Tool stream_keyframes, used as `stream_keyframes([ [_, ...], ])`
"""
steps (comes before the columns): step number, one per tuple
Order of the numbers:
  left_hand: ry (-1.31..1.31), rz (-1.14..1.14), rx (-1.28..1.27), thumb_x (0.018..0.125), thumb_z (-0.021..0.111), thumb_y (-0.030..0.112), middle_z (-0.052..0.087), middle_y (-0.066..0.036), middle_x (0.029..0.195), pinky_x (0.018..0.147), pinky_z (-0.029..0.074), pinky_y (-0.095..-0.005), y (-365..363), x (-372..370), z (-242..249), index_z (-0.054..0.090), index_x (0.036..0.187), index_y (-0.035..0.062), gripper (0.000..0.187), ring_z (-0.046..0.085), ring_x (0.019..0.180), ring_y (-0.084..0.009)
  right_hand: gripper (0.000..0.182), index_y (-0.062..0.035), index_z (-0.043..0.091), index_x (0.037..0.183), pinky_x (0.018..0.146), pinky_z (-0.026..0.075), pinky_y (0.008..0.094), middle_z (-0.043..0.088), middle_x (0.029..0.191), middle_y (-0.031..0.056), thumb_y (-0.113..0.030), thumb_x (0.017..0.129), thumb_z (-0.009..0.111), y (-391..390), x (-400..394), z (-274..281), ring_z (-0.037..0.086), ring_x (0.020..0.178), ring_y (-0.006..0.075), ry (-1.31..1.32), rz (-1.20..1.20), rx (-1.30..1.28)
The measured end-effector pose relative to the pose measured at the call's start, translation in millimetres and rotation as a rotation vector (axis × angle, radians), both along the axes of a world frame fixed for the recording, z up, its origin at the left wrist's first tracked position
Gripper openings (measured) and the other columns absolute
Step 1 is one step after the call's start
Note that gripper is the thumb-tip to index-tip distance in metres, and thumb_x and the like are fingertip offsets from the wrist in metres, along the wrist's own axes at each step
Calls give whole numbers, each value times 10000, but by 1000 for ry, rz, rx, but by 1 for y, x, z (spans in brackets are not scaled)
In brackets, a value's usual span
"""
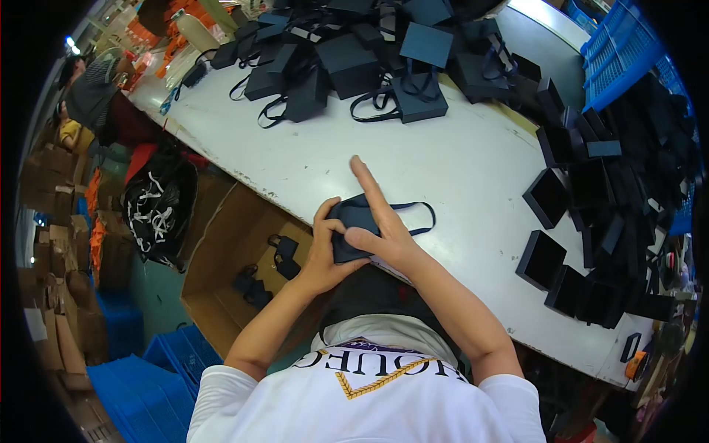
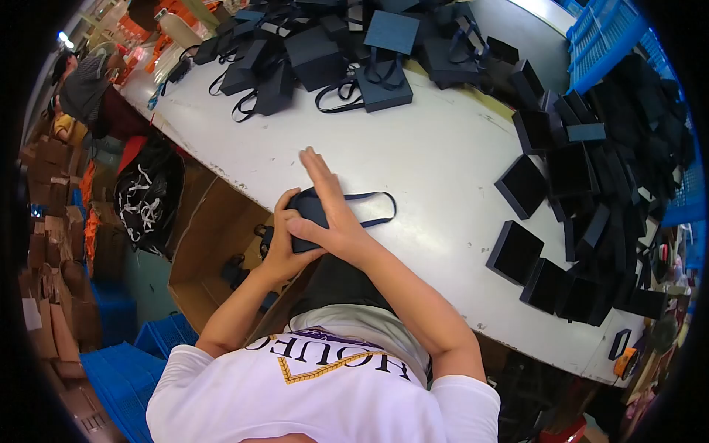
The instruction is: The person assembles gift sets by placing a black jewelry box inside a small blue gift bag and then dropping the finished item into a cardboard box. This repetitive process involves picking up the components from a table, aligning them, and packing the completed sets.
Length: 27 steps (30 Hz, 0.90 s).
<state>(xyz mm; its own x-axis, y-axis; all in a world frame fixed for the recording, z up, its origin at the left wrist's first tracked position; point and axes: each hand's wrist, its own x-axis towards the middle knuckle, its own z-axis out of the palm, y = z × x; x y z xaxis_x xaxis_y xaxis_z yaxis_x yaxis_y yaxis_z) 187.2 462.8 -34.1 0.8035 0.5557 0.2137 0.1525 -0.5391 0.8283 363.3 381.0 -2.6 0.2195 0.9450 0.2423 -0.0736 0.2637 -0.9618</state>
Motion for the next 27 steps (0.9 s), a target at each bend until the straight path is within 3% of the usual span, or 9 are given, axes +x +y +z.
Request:
stream_keyframes([
  [2, -41, 107, -16, 686, 949, 85, 288, -242, 1582, 1159, 380, -481, -3, -17, -5, 417, 1196, 124, 738, 391, 1445, -412, 969, -35, 230, 1649, 1283, 130, 490, 155, 1722, 246, -489, 942, 715, 16, -6, 2, 110, 1606, 416, 56, 70, 16],
  [5, -168, 219, 93, 698, 911, 60, 323, -204, 1600, 1201, 341, -461, -4, -55, -6, 412, 1380, 121, 847, 394, 1452, -367, 950, -43, 304, 1623, 1280, 157, 534, 203, 1709, 234, -380, 883, 795, 41, 10, 0, 149, 1593, 435, -628, -111, 76],
  [6, -110, 342, 87, 702, 899, 48, 335, -207, 1597, 1203, 338, -472, -7, -71, -1, 405, 1415, 119, 871, 391, 1457, -370, 885, -101, 385, 1596, 1274, 192, 561, 306, 1674, 195, -236, 830, 808, 55, 38, 3, 222, 1575, 417, -967, -301, 192],
  [9, 173, 769, 13, 717, 908, 104, 304, -208, 1637, 1234, 275, -542, -11, -128, -4, 332, 1528, 115, 994, 352, 1498, -396, 808, -91, 372, 1599, 1257, 206, 593, 341, 1659, 179, -81, 862, 702, 98, 121, 10, 249, 1567, 390, -1514, -442, -34],
  [12, 477, 1011, 197, 759, 880, 140, 225, -224, 1690, 1260, 187, -576, -19, -143, -1, 251, 1612, 109, 1060, 254, 1561, -399, 860, -101, 323, 1624, 1278, 146, 579, 394, 1624, 177, -51, 839, 671, 130, 171, 14, 225, 1575, 389, -1717, -255, -295],
  [16, 290, 812, 237, 778, 826, 40, 217, -243, 1693, 1262, 235, -476, -26, -119, 6, 327, 1564, 49, 931, 256, 1555, -416, 948, -111, 288, 1640, 1287, 103, 578, 477, 1553, 170, -38, 782, 684, 133, 177, 30, 233, 1569, 395, -1811, -88, -449],
  [19, 207, 608, 322, 788, 814, 30, 226, -249, 1690, 1262, 234, -476, -25, -96, 10, 342, 1547, 42, 894, 261, 1554, -424, 1000, -126, 282, 1644, 1283, 118, 589, 507, 1508, 179, -63, 754, 732, 97, 163, 51, 242, 1563, 394, -1623, -105, -240],
  [20, 164, 541, 320, 797, 803, 25, 253, -261, 1679, 1263, 227, -482, -24, -86, 11, 358, 1531, 40, 859, 257, 1558, -436, 1091, -135, 274, 1648, 1275, 183, 571, 500, 1507, 196, -106, 707, 825, 74, 153, 57, 291, 1534, 410, -1484, -160, -145],
  [27, -167, 38, 413, 877, 774, 171, 254, -286, 1678, 1254, 167, -589, -22, 10, 46, 313, 1562, 50, 835, 236, 1566, -460, 1346, -105, 147, 1683, 1167, 428, 447, 456, 1528, 210, -38, 612, 960, -68, 78, 30, 403, 1466, 323, -207, -203, -155],
])
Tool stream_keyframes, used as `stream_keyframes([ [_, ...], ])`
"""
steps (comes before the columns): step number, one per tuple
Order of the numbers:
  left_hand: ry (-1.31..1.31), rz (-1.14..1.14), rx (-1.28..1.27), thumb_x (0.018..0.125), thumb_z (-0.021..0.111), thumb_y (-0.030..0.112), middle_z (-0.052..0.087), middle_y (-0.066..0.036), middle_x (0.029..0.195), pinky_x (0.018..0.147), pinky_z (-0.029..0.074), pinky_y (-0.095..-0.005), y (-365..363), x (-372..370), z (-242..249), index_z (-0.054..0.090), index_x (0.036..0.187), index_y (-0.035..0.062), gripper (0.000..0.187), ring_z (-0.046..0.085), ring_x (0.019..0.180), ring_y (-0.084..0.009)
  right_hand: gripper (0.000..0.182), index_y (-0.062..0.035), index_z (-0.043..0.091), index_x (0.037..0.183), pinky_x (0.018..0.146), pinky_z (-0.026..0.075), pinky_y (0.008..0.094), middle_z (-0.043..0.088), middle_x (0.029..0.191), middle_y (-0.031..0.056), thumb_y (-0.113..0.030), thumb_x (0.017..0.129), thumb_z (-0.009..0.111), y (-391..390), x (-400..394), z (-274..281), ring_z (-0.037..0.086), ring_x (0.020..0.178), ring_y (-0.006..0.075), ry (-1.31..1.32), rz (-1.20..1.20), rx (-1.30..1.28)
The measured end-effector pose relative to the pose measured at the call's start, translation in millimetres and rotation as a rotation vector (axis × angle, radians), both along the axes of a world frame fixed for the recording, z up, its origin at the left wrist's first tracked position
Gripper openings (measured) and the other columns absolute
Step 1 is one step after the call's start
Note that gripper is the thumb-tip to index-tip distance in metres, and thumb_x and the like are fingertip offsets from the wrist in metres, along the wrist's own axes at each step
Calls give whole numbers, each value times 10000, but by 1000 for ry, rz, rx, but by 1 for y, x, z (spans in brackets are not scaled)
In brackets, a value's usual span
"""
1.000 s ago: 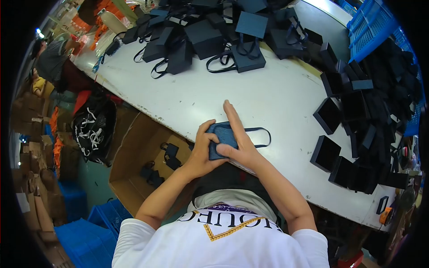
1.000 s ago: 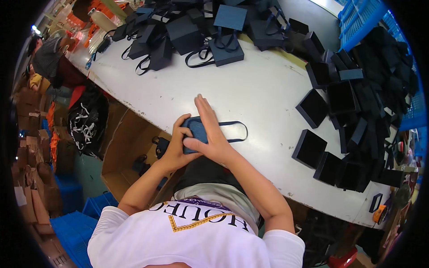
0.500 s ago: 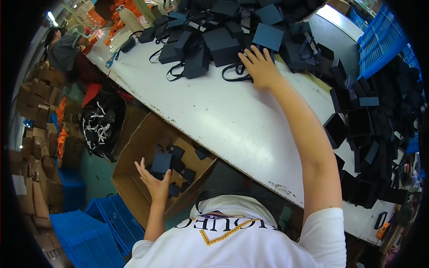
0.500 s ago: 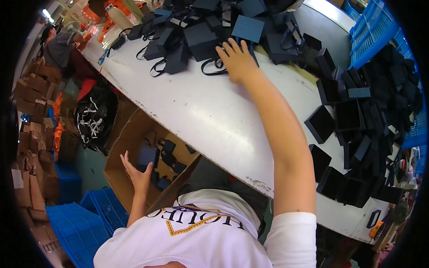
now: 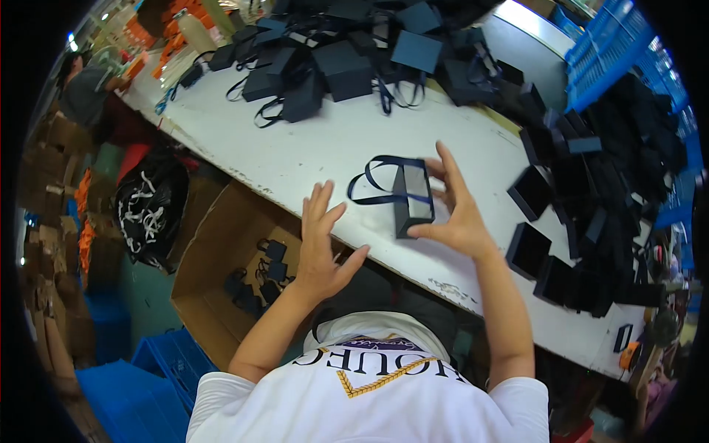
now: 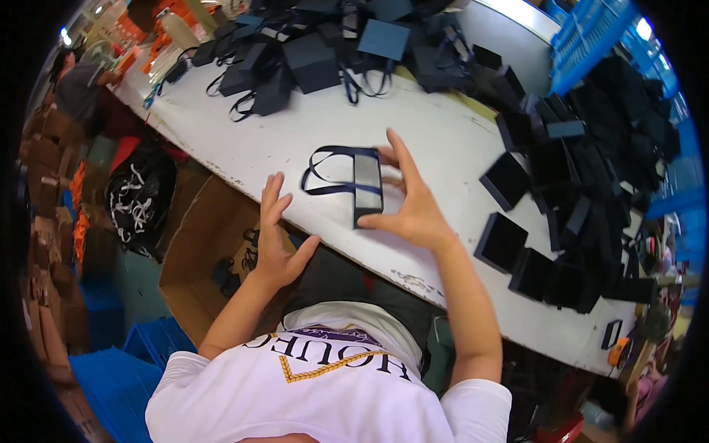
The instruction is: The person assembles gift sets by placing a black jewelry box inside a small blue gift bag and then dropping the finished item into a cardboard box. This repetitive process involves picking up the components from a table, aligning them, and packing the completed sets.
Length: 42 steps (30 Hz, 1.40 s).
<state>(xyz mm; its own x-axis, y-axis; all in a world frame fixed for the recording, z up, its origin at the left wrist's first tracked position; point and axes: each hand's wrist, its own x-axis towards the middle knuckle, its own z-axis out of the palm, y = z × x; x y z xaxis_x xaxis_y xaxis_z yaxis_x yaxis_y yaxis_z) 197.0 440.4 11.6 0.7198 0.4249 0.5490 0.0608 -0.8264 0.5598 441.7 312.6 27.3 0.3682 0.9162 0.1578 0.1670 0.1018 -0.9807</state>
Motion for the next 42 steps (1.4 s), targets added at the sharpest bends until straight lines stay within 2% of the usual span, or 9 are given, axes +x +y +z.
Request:
stream_keyframes([
  [7, 352, -219, 141, 975, 677, 417, 318, -218, 1662, 1229, 163, -658, -28, 54, 25, 377, 1574, 82, 749, 254, 1561, -431, 1296, -102, 56, 1689, 1153, 428, 373, 329, 1580, 204, 150, 679, 827, -49, -64, -38, 365, 1472, 298, 770, -178, 213],
  [11, 314, -275, -219, 910, 757, 397, 326, -227, 1657, 1244, 270, -500, -38, 49, 1, 445, 1486, 87, 725, 294, 1542, -437, 1187, -88, 44, 1685, 1160, 430, 387, 302, 1616, 194, 180, 760, 738, -53, -69, -49, 360, 1484, 277, 923, -140, 232],
  [18, 357, -232, -127, 635, 971, 153, 419, -200, 1548, 1138, 449, -467, -28, 49, 4, 484, 1404, 113, 911, 459, 1414, -426, 1041, -16, 100, 1664, 1164, 420, 358, 271, 1668, 234, 156, 819, 682, -55, -64, -72, 392, 1501, 294, 585, -48, 4],
  [24, 458, -237, -21, 664, 948, 135, 443, -206, 1444, 1053, 523, -471, -24, 50, -2, 571, 1361, 111, 793, 509, 1341, -417, 533, 51, 588, 1396, 1009, 546, 327, 714, 1253, 177, 38, 881, 725, -97, -36, -39, 697, 1156, 215, 177, -146, -425],
  [25, 463, -200, -85, 656, 961, 125, 456, -173, 1384, 1051, 528, -470, -26, 51, -1, 602, 1175, 96, 632, 519, 1347, -429, 239, 51, 738, 1129, 845, 595, 309, 783, 964, 109, -57, 916, 733, -107, -31, -29, 748, 901, 172, 9, -274, -401],
  [27, 420, -209, -16, 667, 957, 122, 449, -187, 1422, 1048, 528, -486, -26, 50, -5, 570, 1030, 76, 533, 493, 1380, -459, 200, -40, 785, 987, 745, 581, 371, 756, 815, 161, -213, 926, 705, -123, 1, -21, 748, 768, 257, -295, -485, -461],
  [29, 366, -215, 30, 679, 951, 118, 436, -206, 1472, 1050, 523, -499, -26, 50, -10, 531, 912, 61, 483, 456, 1417, -485, 209, -56, 753, 1049, 752, 576, 476, 754, 928, 155, -216, 923, 709, -128, 28, -6, 732, 840, 372, -769, -806, -455],
  [34, 319, -213, 48, 704, 928, 98, 353, -264, 1613, 1050, 514, -515, -23, 45, -18, 496, 799, 43, 445, 357, 1484, -526, 167, -61, 714, 973, 812, 514, 445, 657, 941, 117, -23, 813, 685, -111, 94, -38, 630, 946, 325, -1347, -759, -681],
  [42, 278, -101, -148, 695, 929, 52, 313, -275, 1654, 1075, 491, -461, 4, 23, -21, 456, 750, 41, 476, 318, 1527, -495, 133, -46, 745, 924, 1003, 476, 451, 634, 916, 97, 13, 835, 665, -89, 21, -27, 628, 1059, 295, -1050, -364, -168],
])
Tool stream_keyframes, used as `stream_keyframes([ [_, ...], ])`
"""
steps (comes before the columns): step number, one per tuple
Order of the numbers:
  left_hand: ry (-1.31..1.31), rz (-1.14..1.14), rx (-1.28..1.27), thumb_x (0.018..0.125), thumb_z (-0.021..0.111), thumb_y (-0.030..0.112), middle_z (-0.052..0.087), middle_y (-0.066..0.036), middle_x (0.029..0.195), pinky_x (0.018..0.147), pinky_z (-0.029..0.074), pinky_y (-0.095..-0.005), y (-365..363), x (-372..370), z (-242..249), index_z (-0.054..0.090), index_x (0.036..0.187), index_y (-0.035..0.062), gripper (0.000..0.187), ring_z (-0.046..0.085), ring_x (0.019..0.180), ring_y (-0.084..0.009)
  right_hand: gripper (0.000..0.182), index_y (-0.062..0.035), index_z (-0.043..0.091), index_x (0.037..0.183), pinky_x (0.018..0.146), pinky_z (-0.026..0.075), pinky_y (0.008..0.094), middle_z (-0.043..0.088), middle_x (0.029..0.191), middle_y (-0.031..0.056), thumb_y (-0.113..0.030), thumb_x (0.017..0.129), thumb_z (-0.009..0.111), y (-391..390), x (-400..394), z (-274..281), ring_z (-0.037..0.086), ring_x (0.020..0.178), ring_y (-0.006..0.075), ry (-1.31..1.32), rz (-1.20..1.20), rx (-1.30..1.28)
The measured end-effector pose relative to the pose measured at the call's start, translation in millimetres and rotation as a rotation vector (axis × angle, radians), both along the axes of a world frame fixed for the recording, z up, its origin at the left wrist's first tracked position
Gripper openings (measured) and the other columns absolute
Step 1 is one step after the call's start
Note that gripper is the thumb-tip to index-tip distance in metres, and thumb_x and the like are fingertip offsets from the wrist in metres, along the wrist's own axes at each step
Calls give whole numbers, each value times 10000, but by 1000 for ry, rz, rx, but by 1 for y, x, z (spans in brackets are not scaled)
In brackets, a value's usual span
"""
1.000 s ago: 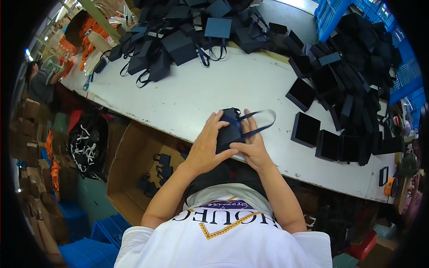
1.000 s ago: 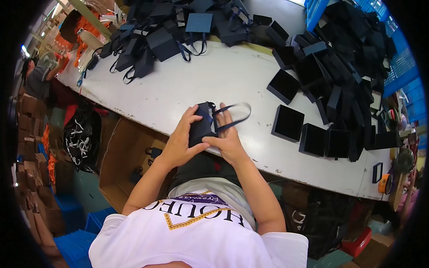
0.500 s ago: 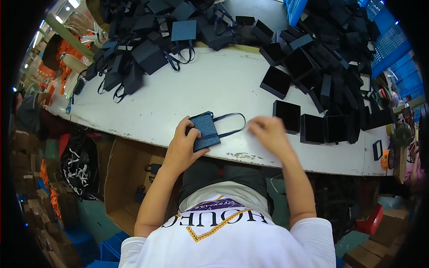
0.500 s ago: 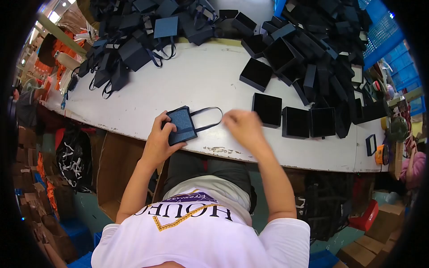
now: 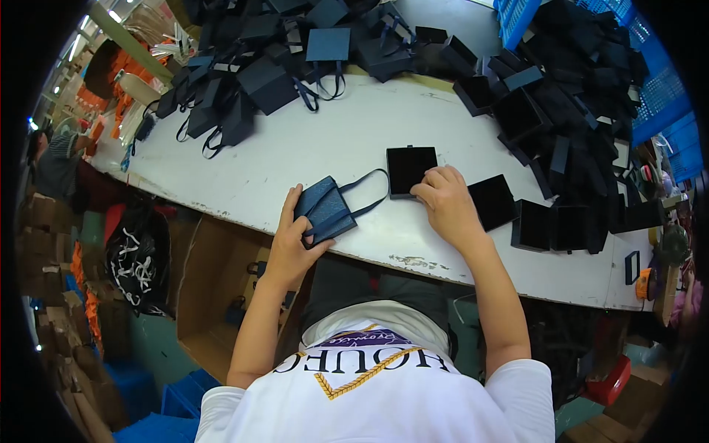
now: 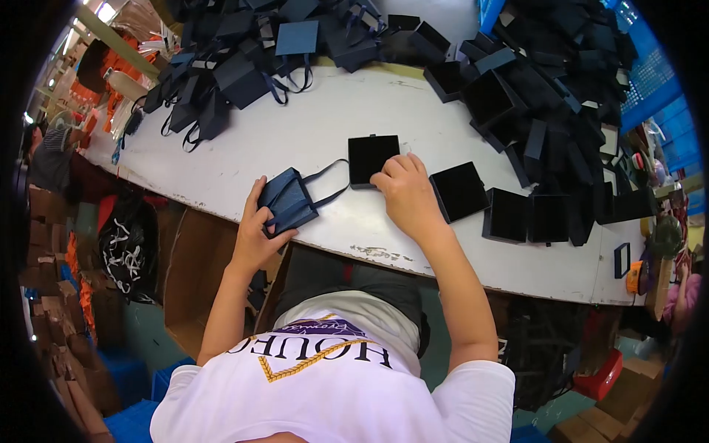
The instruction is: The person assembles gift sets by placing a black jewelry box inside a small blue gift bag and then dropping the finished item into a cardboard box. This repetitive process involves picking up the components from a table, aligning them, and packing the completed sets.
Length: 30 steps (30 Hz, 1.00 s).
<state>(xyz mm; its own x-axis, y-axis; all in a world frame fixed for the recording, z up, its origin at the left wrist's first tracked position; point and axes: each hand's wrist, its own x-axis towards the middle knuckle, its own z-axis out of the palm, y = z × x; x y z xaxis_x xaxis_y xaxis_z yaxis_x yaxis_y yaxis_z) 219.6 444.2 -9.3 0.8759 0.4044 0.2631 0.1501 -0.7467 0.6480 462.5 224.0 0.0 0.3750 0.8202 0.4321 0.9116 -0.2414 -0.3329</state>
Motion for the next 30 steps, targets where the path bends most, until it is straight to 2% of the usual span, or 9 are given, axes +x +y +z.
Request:
stream_keyframes([
  [2, -7, -4, -25, 681, 936, 50, 323, -270, 1651, 1086, 485, -457, 7, -5, -3, 454, 745, 41, 486, 324, 1526, -489, 102, -46, 753, 925, 1047, 465, 461, 643, 934, 88, -14, 847, 696, -7, -5, 8, 630, 1132, 283, 11, -3, 1],
  [7, -7, -52, -68, 640, 954, 60, 397, -250, 1608, 1123, 459, -470, 14, -4, -1, 458, 731, 35, 504, 363, 1509, -474, 481, -98, 688, 1277, 951, 561, 393, 613, 1362, 126, 77, 829, 674, -26, 3, 32, 608, 1222, 362, 503, -63, 1],
  [10, 34, -75, 4, 622, 961, 78, 434, -237, 1578, 1126, 458, -478, 14, -2, 7, 481, 730, 28, 494, 392, 1489, -459, 587, -143, 663, 1352, 994, 547, 382, 572, 1446, 134, 101, 818, 653, -14, 13, 42, 580, 1298, 362, 83, -213, -60],
  [14, 75, -80, 97, 613, 974, 109, 463, -201, 1563, 1076, 477, -442, 17, -1, 13, 436, 678, 36, 547, 445, 1454, -422, 759, -316, 496, 1539, 1187, 407, 458, 310, 1688, 105, 71, 892, 581, 21, 33, 53, 415, 1486, 335, -444, 226, -402],
  [18, 66, -36, 148, 607, 976, 104, 476, -184, 1548, 1030, 502, -422, 19, -7, 8, 436, 670, 47, 546, 501, 1387, -399, 714, -354, 479, 1527, 1234, 347, 471, 219, 1729, 63, -3, 915, 595, 44, 53, 48, 342, 1534, 307, -460, 432, -585],
  [22, 12, 39, 3, 599, 984, 111, 494, -170, 1526, 920, 533, -384, 17, -14, 3, 459, 727, 56, 543, 600, 1193, -336, 709, -75, 537, 1431, 1207, 385, 481, 193, 1731, 108, -154, 780, 807, 40, 64, 72, 394, 1500, 330, -389, 371, -700],
  [23, 5, 57, -4, 597, 986, 114, 498, -169, 1522, 884, 541, -371, 15, -13, 3, 467, 748, 59, 544, 623, 1134, -316, 870, 28, 494, 1437, 1184, 419, 462, 303, 1668, 169, -205, 690, 873, 35, 63, 71, 441, 1460, 335, 39, 288, -636],
  [26, -37, 100, -35, 593, 992, 126, 494, -172, 1532, 801, 544, -335, 13, -10, -14, 482, 837, 67, 569, 632, 1005, -258, 933, 21, 461, 1477, 1156, 449, 438, 430, 1557, 201, -251, 701, 901, 26, 43, 56, 487, 1413, 333, 758, 330, -255],
  [30, -116, 78, -105, 599, 993, 135, 486, -194, 1537, 760, 539, -309, 4, -4, -14, 472, 873, 75, 592, 631, 987, -229, 947, 66, 424, 1474, 1090, 463, 460, 493, 1379, 239, -251, 707, 880, 57, -22, 26, 506, 1294, 395, 287, 37, 26],
])
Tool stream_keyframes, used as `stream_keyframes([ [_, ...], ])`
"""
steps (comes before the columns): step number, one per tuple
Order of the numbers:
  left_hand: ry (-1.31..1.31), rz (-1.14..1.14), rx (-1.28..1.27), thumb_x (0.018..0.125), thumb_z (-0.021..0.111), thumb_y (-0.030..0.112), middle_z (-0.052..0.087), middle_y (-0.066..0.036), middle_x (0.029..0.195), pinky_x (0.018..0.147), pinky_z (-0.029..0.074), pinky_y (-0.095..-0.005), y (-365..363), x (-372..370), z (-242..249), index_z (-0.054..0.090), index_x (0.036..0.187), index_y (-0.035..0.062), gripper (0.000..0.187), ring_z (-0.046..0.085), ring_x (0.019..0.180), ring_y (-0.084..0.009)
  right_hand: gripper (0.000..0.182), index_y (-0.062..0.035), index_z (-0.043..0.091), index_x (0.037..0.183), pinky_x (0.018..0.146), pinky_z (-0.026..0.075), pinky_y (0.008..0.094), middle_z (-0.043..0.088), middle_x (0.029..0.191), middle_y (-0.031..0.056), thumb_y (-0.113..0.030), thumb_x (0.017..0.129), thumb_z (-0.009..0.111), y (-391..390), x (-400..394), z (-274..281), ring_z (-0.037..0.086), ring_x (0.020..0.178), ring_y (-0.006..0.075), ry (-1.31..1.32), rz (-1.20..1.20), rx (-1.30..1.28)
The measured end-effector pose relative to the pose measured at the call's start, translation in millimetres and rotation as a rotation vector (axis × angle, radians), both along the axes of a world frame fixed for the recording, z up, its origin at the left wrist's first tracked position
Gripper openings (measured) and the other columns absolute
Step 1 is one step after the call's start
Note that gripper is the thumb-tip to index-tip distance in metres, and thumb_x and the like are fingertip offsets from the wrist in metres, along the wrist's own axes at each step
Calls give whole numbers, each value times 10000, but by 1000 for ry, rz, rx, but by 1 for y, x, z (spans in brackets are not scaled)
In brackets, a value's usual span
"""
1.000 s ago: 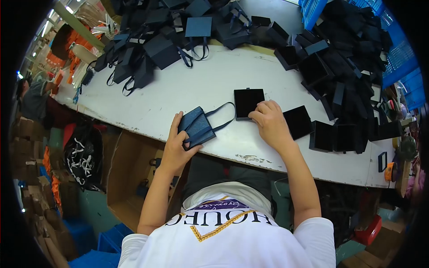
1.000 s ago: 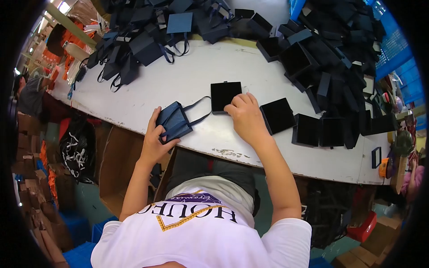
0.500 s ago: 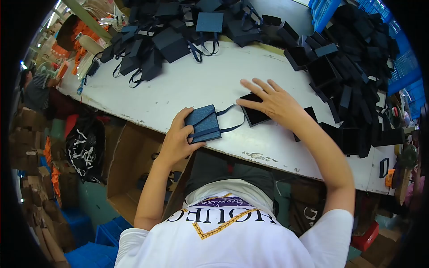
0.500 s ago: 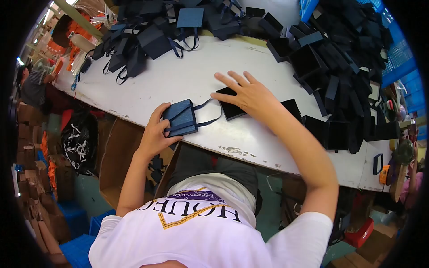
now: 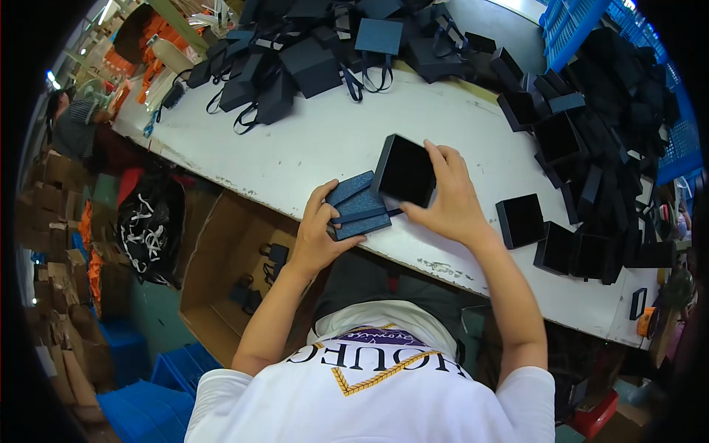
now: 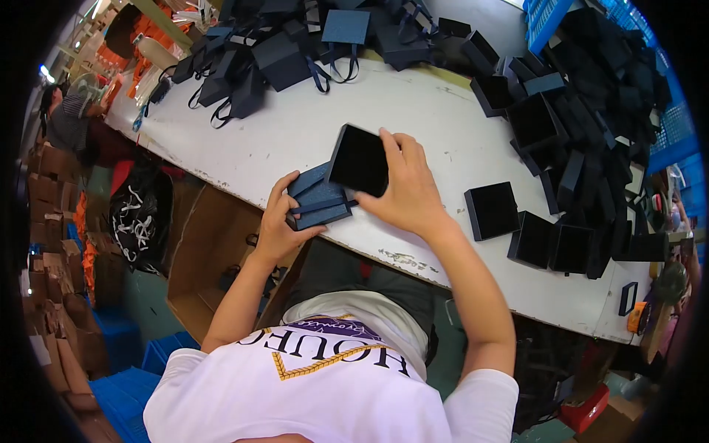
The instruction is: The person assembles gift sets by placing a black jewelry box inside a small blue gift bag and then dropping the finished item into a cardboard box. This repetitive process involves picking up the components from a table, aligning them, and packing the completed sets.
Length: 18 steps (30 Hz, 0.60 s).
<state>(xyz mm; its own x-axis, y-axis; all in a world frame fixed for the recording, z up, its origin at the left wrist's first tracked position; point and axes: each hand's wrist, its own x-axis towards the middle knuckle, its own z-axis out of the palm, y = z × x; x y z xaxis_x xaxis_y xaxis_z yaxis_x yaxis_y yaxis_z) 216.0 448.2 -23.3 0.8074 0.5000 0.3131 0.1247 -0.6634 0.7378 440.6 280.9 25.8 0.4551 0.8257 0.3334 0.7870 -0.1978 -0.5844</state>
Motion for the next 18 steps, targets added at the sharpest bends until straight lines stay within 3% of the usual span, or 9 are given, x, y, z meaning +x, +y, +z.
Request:
stream_keyframes([
  [3, -29, 42, 24, 604, 993, 142, 480, -214, 1538, 766, 538, -313, -4, -4, -4, 463, 867, 78, 595, 631, 1002, -247, 934, 97, 418, 1455, 1075, 456, 470, 480, 1350, 261, -229, 702, 864, 21, -3, -26, 482, 1267, 431, -63, -241, -23],
  [7, -27, 82, 52, 607, 993, 147, 472, -224, 1540, 773, 538, -321, -6, -7, -7, 455, 856, 81, 596, 629, 1059, -278, 910, 98, 441, 1417, 1092, 444, 471, 481, 1351, 275, -235, 689, 874, 32, -13, -26, 475, 1275, 437, -17, -147, -22],
  [11, -53, 77, 148, 610, 993, 145, 459, -218, 1551, 761, 534, -314, 1, -5, -7, 457, 853, 85, 592, 618, 1100, -281, 857, 91, 475, 1389, 1096, 444, 472, 498, 1353, 275, -205, 685, 865, 25, -4, -24, 482, 1269, 444, -87, 46, -49],
  [14, -14, -8, 66, 624, 986, 98, 443, -229, 1529, 836, 565, -360, 9, -9, -9, 494, 885, 70, 557, 609, 1188, -342, 844, 70, 491, 1395, 1108, 438, 469, 510, 1360, 265, -187, 681, 861, 16, -2, -23, 485, 1281, 437, 45, 260, -74],
  [18, 127, -75, -74, 616, 988, 118, 416, -232, 1555, 995, 502, -421, 17, -16, -4, 480, 944, 87, 606, 527, 1319, -391, 870, 37, 487, 1423, 1140, 421, 455, 499, 1416, 254, -186, 676, 874, 1, 18, -16, 467, 1347, 425, 128, 436, -152],
])
